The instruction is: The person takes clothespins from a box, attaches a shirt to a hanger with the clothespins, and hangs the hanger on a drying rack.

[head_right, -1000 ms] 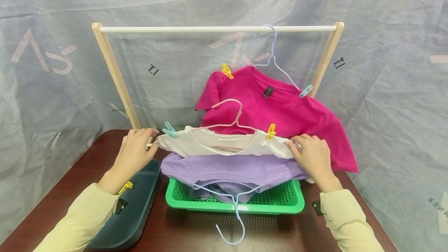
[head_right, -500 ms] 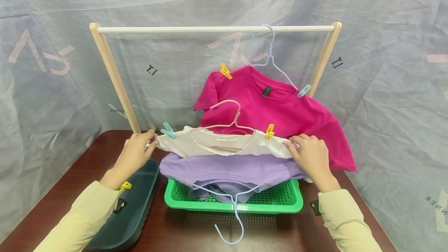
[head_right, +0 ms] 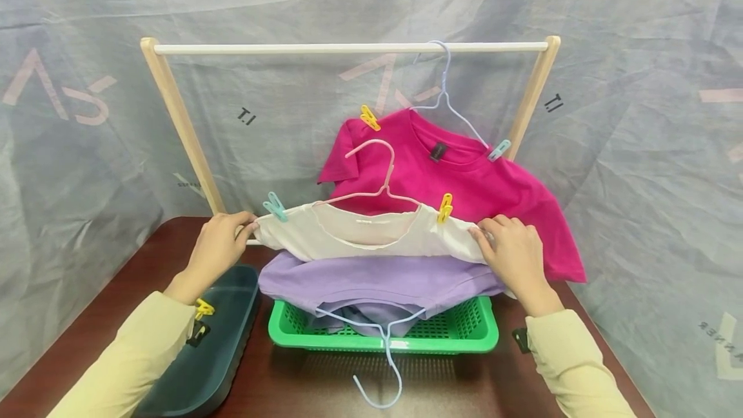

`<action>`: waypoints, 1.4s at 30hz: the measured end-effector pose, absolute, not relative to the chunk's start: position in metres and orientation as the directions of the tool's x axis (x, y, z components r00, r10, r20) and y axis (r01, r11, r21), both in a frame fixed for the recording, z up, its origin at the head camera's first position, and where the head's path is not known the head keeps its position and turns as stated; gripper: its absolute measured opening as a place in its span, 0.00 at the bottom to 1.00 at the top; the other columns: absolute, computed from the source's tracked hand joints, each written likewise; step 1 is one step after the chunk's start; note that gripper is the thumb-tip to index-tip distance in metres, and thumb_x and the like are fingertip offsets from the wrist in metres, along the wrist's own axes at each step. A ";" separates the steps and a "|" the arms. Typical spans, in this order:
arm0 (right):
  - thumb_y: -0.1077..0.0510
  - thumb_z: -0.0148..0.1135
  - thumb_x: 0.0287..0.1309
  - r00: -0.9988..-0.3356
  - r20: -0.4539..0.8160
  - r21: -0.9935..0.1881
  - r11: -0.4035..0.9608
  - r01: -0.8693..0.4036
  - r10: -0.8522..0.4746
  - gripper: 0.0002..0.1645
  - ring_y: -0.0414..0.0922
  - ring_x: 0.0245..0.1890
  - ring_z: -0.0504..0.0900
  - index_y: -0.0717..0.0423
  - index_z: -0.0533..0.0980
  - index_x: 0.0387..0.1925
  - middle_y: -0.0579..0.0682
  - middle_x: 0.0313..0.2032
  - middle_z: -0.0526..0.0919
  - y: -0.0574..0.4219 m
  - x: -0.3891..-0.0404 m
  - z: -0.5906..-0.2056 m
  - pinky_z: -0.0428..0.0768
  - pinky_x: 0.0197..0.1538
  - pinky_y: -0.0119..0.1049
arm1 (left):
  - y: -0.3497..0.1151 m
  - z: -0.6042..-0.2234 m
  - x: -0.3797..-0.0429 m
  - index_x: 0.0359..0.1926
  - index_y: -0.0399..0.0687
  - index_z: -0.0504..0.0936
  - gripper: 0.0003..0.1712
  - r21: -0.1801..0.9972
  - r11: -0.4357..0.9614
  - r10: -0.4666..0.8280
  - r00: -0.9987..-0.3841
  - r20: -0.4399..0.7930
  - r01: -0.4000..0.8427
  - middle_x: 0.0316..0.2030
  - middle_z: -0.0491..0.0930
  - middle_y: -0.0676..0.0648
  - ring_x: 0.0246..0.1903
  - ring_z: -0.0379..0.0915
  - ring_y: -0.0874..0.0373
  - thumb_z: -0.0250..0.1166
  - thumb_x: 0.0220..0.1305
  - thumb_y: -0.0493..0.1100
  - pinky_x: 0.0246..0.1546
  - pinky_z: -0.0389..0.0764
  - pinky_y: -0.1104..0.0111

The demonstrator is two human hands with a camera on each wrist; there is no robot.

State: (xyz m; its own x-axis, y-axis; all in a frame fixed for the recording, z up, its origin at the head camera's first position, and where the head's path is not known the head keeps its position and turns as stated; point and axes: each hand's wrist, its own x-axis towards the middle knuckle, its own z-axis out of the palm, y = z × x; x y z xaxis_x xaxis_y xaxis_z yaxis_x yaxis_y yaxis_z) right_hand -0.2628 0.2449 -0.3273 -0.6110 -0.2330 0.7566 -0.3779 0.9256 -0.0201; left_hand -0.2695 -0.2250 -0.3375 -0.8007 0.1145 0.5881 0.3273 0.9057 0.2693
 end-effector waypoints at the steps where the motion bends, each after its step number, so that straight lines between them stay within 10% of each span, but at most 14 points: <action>1: 0.54 0.67 0.45 -0.608 0.759 -0.019 0.925 -0.379 -0.233 0.10 0.55 0.27 0.79 0.57 0.80 0.28 0.54 0.26 0.81 0.244 -0.263 -0.326 0.70 0.26 0.47 | -0.225 -0.336 -0.270 0.34 0.46 0.83 0.06 0.273 0.905 0.110 -0.799 0.591 0.326 0.27 0.83 0.44 0.34 0.73 0.42 0.61 0.59 0.41 0.32 0.70 0.49; 20: 0.55 0.62 0.50 -0.497 0.833 0.047 0.925 -0.377 -0.244 0.10 0.54 0.18 0.74 0.58 0.79 0.25 0.55 0.21 0.79 0.242 -0.271 -0.271 0.65 0.20 0.47 | -0.220 -0.277 -0.302 0.36 0.43 0.83 0.10 0.305 0.891 0.076 -0.772 0.631 0.337 0.23 0.81 0.42 0.20 0.70 0.49 0.59 0.62 0.43 0.23 0.64 0.59; 42: 0.49 0.59 0.55 -0.580 0.799 -0.007 0.961 -0.275 -0.160 0.14 0.58 0.16 0.73 0.55 0.81 0.26 0.55 0.19 0.79 0.235 -0.280 -0.201 0.63 0.19 0.49 | -0.208 -0.211 -0.335 0.44 0.45 0.81 0.15 0.384 0.901 -0.033 -0.853 0.522 0.200 0.36 0.82 0.42 0.37 0.75 0.44 0.53 0.66 0.47 0.42 0.68 0.48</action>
State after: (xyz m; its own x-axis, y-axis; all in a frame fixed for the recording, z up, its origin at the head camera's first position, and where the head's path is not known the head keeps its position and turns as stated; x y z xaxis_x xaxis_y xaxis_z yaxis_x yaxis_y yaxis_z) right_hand -0.2796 0.2346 -0.2006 -0.5798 -0.1596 0.7990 -0.2748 0.9615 -0.0074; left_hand -0.3348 -0.2079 -0.2110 -0.8526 -0.0334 0.5215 0.1998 0.9013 0.3843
